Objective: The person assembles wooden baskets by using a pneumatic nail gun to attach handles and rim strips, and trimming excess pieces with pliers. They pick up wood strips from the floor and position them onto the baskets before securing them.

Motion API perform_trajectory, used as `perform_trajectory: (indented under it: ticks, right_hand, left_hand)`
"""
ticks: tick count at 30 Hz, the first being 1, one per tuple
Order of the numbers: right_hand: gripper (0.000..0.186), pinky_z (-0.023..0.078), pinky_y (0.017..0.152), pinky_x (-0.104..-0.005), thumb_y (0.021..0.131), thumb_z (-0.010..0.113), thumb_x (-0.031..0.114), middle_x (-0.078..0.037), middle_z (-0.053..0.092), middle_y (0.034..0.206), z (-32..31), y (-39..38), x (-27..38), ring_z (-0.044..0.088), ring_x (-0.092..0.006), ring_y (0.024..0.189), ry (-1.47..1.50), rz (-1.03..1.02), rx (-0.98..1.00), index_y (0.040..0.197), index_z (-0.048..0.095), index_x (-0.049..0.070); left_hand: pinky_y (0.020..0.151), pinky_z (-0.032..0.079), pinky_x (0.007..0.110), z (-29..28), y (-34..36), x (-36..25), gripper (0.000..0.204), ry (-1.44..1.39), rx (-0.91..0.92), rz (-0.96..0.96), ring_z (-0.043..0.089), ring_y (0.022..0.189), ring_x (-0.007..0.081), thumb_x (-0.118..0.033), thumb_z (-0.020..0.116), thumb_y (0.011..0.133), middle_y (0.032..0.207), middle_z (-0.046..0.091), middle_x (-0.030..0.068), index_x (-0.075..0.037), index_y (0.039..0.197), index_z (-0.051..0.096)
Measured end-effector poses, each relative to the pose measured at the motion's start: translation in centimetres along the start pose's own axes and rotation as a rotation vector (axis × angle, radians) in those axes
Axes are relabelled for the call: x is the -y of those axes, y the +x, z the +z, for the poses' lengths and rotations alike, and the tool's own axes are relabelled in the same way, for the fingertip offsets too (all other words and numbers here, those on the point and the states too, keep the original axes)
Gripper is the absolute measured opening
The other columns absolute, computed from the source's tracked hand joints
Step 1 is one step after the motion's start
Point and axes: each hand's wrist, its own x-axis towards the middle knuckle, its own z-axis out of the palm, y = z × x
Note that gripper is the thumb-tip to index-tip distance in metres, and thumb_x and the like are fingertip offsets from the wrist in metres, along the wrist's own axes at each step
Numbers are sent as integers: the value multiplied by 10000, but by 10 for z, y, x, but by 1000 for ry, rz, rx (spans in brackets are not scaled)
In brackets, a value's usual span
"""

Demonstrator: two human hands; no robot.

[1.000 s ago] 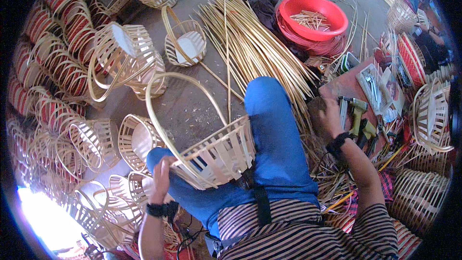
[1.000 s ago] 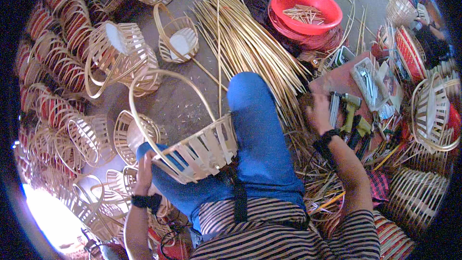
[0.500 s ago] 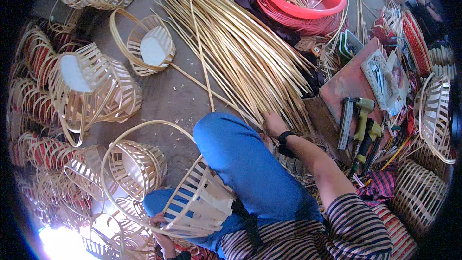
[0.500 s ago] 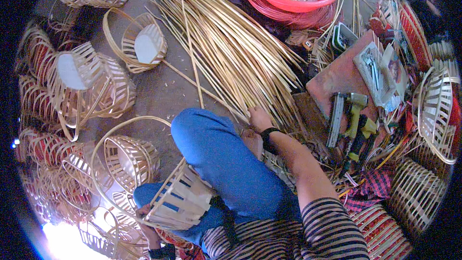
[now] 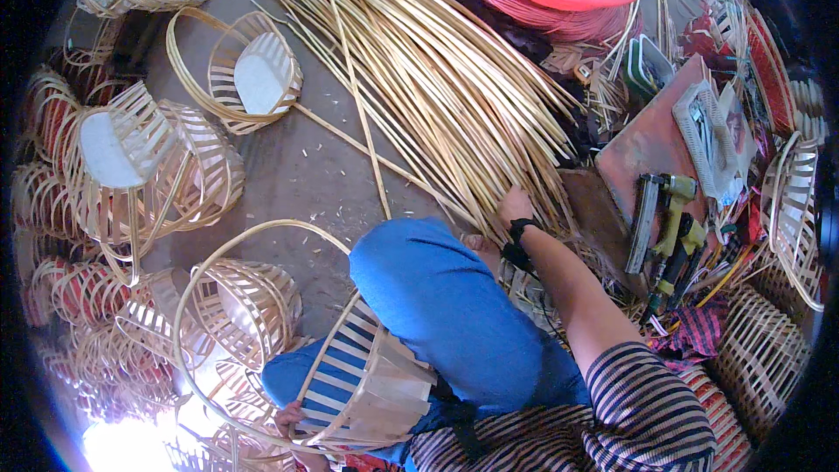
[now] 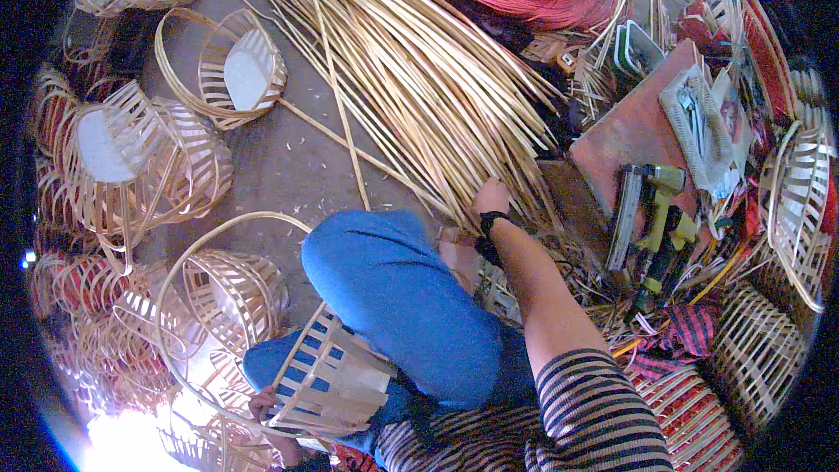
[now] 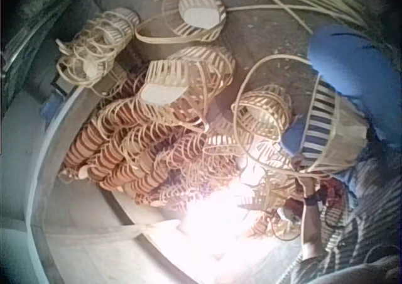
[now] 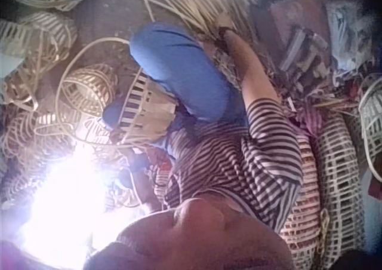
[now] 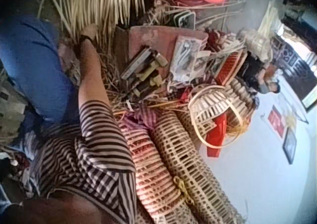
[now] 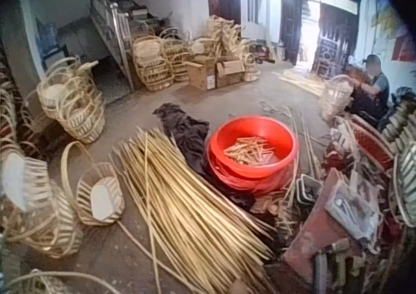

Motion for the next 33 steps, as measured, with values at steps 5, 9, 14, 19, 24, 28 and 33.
perform_trajectory:
  ticks: [5,9,14,19,24,28,33]
  right_hand:
    - [303,412,729,-391,640,558,128,-211,526,862,-3,4,-11,509,-335,831,-62,-111,20,884,459,-21]
    - [294,408,714,-389,627,560,162,-223,517,865,-6,12,-17,509,-341,793,-178,-289,285,868,480,14]
    - [259,391,703,-402,638,495,62,-202,466,873,-7,-11,8,459,-348,808,24,-526,-245,886,449,2]
    - [288,383,771,-356,675,461,39,-190,443,971,1,-23,60,430,-329,919,132,-856,-1,957,438,-16]
    - [385,321,865,-373,724,422,117,-191,350,1150,24,-8,70,386,-311,1033,-150,-971,119,1098,380,39]
    - [265,336,801,-401,739,429,179,-110,415,1065,0,3,61,421,-249,981,-731,-828,144,995,467,121]
    - [203,356,711,-377,706,467,165,-47,488,913,-31,23,34,455,-212,902,-783,-777,58,904,500,132]
  left_hand:
    - [814,309,351,-1,-7,-3,335,-4,6,20,437,836,223,-363,353,797,785,443,95,-39,733,407]
    - [813,311,350,2,-10,-1,323,-18,8,23,438,834,221,-354,360,795,788,445,95,-40,733,406]
    - [812,314,348,4,-6,1,308,-38,-4,12,439,832,218,-342,370,793,792,447,95,-42,732,404]
    - [811,317,346,8,-5,2,293,-49,2,3,439,831,216,-330,379,791,796,449,96,-44,732,402]
    - [810,320,344,7,-5,3,279,-52,1,-7,440,829,213,-319,389,788,801,451,96,-46,731,400]
    - [810,322,343,3,-9,7,267,-58,-16,-30,441,827,211,-309,396,787,804,452,96,-48,730,399]
    - [809,325,341,2,-11,8,254,-86,-13,-24,442,825,208,-298,406,785,808,454,96,-50,730,397]
